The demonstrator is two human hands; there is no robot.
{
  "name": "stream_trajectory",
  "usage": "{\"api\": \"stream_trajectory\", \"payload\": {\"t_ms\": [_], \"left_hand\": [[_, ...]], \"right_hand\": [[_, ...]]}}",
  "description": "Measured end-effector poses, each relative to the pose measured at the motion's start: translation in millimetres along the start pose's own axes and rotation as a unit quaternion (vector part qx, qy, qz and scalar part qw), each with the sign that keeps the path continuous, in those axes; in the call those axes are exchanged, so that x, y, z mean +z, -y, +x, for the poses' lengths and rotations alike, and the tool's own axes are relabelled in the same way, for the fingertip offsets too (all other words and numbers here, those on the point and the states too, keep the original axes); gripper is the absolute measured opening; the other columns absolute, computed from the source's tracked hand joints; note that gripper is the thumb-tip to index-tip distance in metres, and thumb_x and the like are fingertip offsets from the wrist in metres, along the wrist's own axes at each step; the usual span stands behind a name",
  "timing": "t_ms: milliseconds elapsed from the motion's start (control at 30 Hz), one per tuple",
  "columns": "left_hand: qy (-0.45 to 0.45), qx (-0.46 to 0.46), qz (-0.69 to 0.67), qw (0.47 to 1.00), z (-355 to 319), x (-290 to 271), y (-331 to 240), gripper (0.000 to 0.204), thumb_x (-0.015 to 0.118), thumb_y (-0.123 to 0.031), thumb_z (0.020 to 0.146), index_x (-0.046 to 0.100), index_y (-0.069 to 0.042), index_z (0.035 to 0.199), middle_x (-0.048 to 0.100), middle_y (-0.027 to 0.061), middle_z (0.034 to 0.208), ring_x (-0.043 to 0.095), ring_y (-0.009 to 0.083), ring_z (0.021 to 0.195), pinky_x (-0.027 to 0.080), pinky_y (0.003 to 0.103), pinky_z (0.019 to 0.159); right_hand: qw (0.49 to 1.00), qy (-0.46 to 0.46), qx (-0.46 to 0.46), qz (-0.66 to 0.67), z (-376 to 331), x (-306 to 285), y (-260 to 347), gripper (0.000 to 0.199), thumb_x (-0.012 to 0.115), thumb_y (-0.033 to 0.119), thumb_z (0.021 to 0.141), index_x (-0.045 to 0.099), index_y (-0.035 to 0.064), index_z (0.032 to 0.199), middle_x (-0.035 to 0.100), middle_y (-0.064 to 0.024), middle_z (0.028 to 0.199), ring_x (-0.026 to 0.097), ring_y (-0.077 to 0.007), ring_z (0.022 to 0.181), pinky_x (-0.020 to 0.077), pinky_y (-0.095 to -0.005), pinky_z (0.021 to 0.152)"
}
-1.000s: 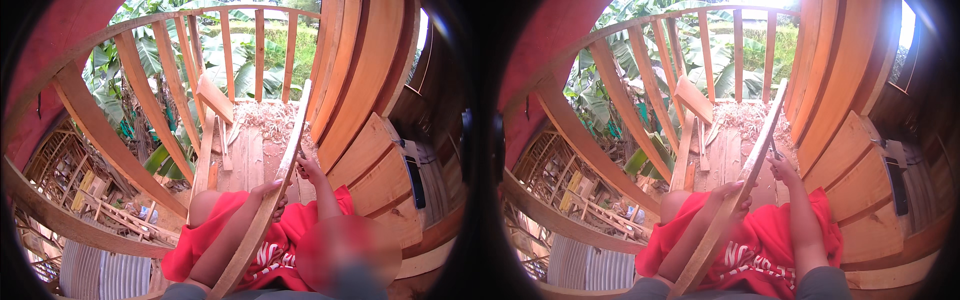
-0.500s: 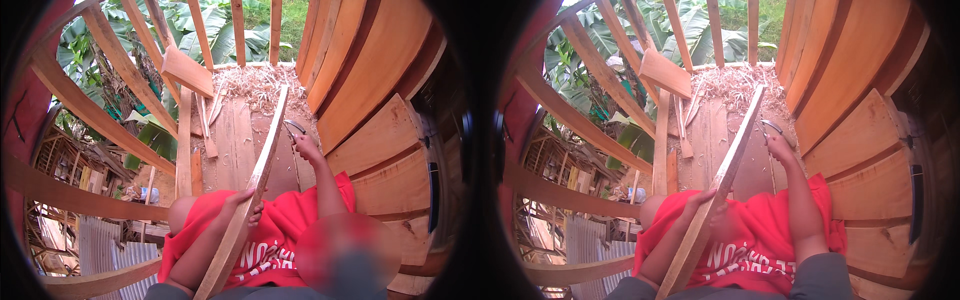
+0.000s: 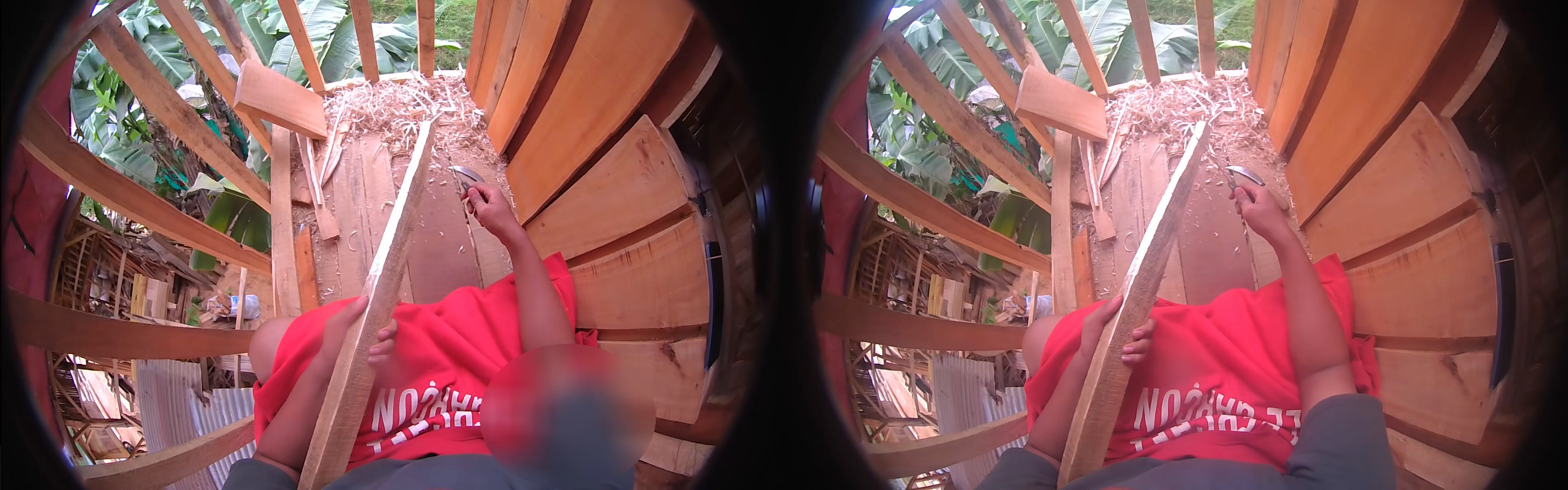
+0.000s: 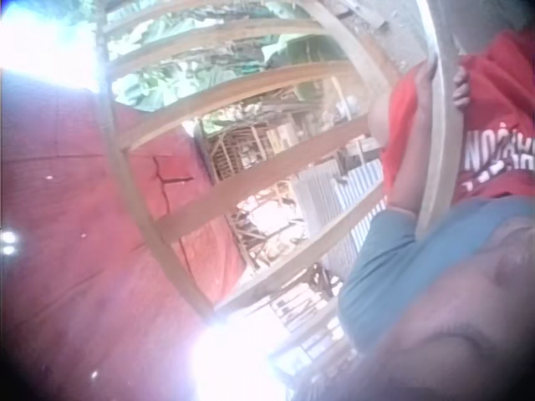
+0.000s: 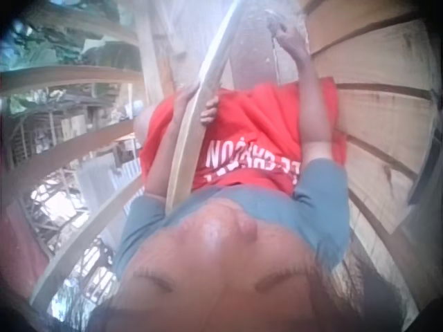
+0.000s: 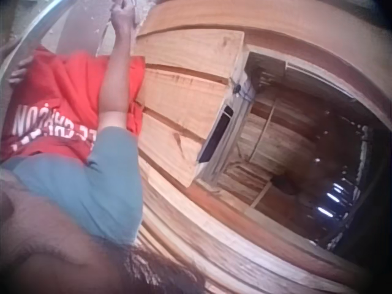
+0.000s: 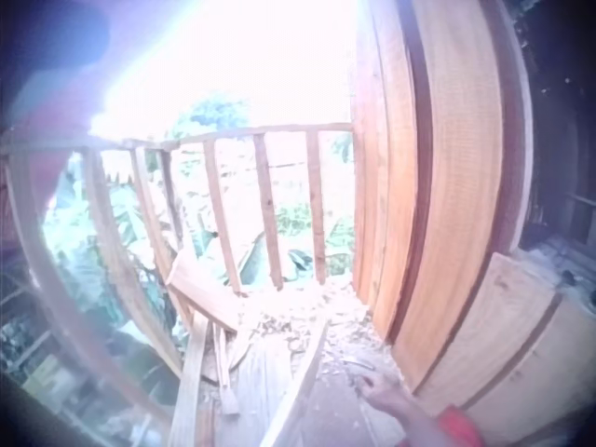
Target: The person sits on a wooden platform and uses a knife to shave thin strips from a long piece of wood. They hold the wood between their legs and repeatedly scrape the blade along its length to remove shavings.
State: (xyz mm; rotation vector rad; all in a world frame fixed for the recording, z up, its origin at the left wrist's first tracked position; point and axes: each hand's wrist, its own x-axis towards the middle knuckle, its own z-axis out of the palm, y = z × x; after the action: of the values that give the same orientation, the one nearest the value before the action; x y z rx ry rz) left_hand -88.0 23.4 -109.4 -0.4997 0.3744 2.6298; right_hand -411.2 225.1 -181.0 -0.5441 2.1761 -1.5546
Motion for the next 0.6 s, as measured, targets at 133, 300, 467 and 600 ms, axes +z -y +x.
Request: {"api": "stream_trajectory", "payload": {"t_ms": [133, 300, 467, 600], "left_hand": [[-0.004, -0.014, -0.040, 0.999, -10, -9, 1, 0.059, 0.040, -0.053, 0.103, 0.042, -0.010, 0.143, 0.047, 0.0082, 0.085, 0.045, 0.0175, 0.061, 0.042, 0.030, 0.053], [-0.002, -0.052, -0.095, 0.994, -20, -13, -4, 0.055, 0.039, -0.055, 0.103, 0.045, -0.012, 0.137, 0.050, 0.0089, 0.087, 0.045, 0.0186, 0.061, 0.042, 0.030, 0.054], [-0.008, -0.040, -0.075, 0.996, -26, 2, 9, 0.060, 0.040, -0.054, 0.103, 0.042, -0.009, 0.142, 0.047, 0.0075, 0.086, 0.045, 0.0173, 0.061, 0.043, 0.029, 0.054], [-0.008, -0.016, -0.056, 0.998, -24, 7, 24, 0.064, 0.042, -0.054, 0.102, 0.040, -0.007, 0.145, 0.046, 0.0069, 0.082, 0.046, 0.0162, 0.060, 0.043, 0.029, 0.054]], "right_hand": [[0.997, 0.083, -0.007, 0.003, -6, 16, 0, 0.035, 0.051, 0.031, 0.105, 0.066, 0.0024, 0.092, 0.052, 0.0016, 0.070, 0.046, -0.0082, 0.065, 0.0401, -0.0266, 0.060], [0.990, 0.115, -0.033, -0.077, -18, 38, 9, 0.038, 0.052, 0.033, 0.103, 0.065, 0.0005, 0.087, 0.054, -0.0041, 0.070, 0.052, -0.0129, 0.067, 0.0443, -0.0335, 0.064], [0.987, 0.113, -0.087, -0.073, -31, 47, 17, 0.039, 0.054, 0.033, 0.102, 0.066, -0.0011, 0.089, 0.059, -0.0094, 0.070, 0.054, -0.0180, 0.067, 0.0449, -0.0373, 0.066], [0.977, 0.160, -0.112, -0.087, -43, 56, 24, 0.033, 0.058, 0.032, 0.100, 0.070, 0.0021, 0.094, 0.063, -0.0138, 0.074, 0.057, -0.0210, 0.069, 0.0456, -0.0381, 0.067]]}}
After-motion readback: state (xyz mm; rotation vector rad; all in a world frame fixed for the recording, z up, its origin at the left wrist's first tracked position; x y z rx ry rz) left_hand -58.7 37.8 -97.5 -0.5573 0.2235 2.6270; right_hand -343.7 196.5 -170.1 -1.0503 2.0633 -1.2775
